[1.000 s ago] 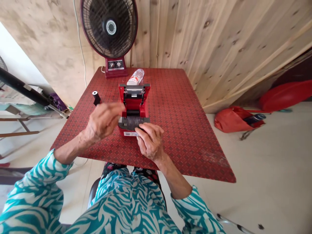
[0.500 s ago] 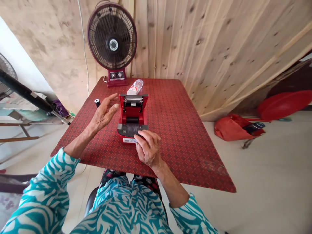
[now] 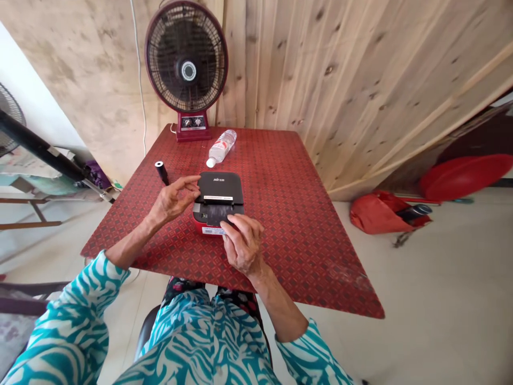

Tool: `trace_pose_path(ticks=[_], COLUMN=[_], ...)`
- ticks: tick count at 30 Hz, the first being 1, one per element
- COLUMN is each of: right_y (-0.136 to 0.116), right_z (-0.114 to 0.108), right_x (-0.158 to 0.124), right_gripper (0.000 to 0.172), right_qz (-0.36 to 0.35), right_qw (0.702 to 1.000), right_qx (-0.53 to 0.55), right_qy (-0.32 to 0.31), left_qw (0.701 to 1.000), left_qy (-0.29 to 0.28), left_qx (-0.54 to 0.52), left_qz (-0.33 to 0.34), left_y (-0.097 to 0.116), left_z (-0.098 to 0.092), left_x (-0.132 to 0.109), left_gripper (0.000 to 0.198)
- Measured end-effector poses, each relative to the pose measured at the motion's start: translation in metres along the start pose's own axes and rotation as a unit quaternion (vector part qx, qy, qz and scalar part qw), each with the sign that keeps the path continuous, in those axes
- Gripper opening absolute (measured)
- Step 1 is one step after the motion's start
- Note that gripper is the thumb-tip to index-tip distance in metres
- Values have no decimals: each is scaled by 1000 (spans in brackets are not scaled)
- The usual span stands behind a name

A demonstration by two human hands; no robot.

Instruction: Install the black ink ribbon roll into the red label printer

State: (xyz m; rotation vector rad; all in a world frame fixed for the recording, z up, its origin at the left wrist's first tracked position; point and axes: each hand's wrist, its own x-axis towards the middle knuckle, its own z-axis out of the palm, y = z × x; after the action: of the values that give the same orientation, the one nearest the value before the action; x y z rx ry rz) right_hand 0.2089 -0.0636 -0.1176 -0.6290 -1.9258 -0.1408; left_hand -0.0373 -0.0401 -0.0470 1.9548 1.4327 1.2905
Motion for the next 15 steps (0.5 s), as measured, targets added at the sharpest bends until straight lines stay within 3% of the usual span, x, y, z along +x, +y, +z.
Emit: trace_pose_path(ticks=[3,6,8,10,12,15], right_y=[-1,9,22,36,46,48], right_z=[-6,-9,-3,8,20,33], right_x=[4,20,34,46,53,56], right_gripper=[33,27,27,32,38,42], right_qz=[46,189,337,445,496,524], right_qw=[997,969,911,840,790,753], right_qx=[56,158,223,301,356,395], right_qy=[-13,27,79,80,50,50], left_qw=[999,997,994,990,983,967], left_qy=[35,76,101,125,134,98], left_qx=[2,-25,-40,-59,-98,-188], left_qz=[0,-16,-22,-40,-80,-142], left_y=[-3,-10,-17,-23,-29,-34], left_z=[10,20,27,33,37,41], left_x=[-5,-4,-4,-5,-6,-8], left_gripper=[54,60,62,65,67,66])
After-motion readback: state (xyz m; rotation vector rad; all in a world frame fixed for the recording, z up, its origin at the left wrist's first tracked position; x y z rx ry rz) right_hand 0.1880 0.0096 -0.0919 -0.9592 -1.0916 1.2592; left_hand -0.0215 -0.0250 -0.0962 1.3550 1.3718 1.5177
